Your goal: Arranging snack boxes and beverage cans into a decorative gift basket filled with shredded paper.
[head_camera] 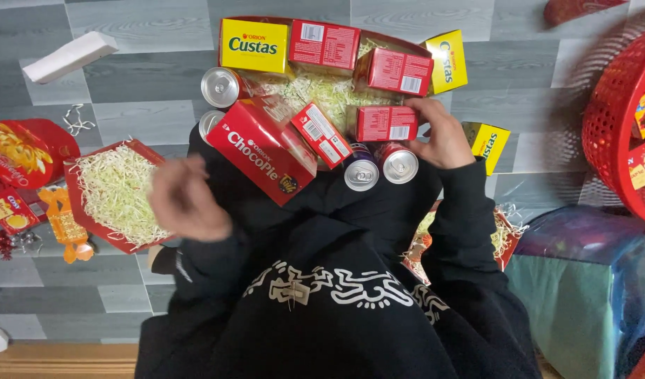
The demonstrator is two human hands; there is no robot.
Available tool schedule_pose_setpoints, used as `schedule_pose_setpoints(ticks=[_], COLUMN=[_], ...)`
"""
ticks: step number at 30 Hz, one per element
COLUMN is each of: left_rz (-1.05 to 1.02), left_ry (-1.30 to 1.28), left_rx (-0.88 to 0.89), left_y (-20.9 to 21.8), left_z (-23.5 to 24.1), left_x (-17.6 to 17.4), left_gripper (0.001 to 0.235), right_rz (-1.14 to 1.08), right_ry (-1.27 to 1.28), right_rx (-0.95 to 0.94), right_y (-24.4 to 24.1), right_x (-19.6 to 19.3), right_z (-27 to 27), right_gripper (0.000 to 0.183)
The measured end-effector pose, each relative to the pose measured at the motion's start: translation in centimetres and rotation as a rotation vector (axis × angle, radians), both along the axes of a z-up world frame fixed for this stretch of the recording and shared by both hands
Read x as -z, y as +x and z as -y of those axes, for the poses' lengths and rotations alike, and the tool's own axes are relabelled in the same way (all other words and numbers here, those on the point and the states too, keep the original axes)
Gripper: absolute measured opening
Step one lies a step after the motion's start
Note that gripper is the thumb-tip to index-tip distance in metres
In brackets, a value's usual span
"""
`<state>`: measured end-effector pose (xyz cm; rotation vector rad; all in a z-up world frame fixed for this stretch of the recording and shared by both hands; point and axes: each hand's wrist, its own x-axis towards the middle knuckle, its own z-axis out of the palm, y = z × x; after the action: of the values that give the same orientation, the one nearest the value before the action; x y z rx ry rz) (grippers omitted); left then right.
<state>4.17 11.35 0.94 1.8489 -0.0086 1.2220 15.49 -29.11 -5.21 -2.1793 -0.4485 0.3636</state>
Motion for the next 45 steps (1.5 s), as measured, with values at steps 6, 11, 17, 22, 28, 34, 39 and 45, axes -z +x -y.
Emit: schedule_pose_setpoints(ticks=[6,11,17,22,28,34,39,45], left_rz=[-0.742,-0.861,-1.104,-1.229,-1.268,-1.1,-0.865,-0.865], left_ry=[0.119,0.713,0.863,0.957,1.106,1.001,0.789,0.347], left_rx=[0.369,0.409,0.555,0.591,0.514,0.561,0.754,0.931], left_y=[8.6,17.0,22.5,22.5,23.3,22.6,23.1,22.1], left_z=[-6.2,-7.3,-5.4,-3.0,-2.1,-5.3,-8.6,-9.8], left_x=[-2.1,2.3,9.9,9.3,10.3,8.3,6.5,1.1], left_gripper=[0.024,0.053,0.105,0.128,0.107,0.097,0.103,0.085], right_rz=[0.037,0.037,-0.014,-0.002,0.048,0.047,0.068,0.25], right_ry=[-0.159,-0.181,-0.262,-0.266,-0.327,-0.352,-0.388,-0.48], right_rx=[-0.026,-0.011,0.042,0.045,0.041,0.04,0.054,0.095], right_y=[-0.3,-0.8,-0.8,-1.2,-1.1,-1.5,-1.5,-0.9], right_x=[-2.0,-2.5,-2.9,-3.1,-3.2,-3.6,-4.3,-6.5], right_z=[-0.7,-0.8,-1.2,-1.1,-1.0,-0.7,-0.7,-0.5], right_gripper=[0.079,0.082,0.087,0.091,0.092,0.096,0.101,0.098])
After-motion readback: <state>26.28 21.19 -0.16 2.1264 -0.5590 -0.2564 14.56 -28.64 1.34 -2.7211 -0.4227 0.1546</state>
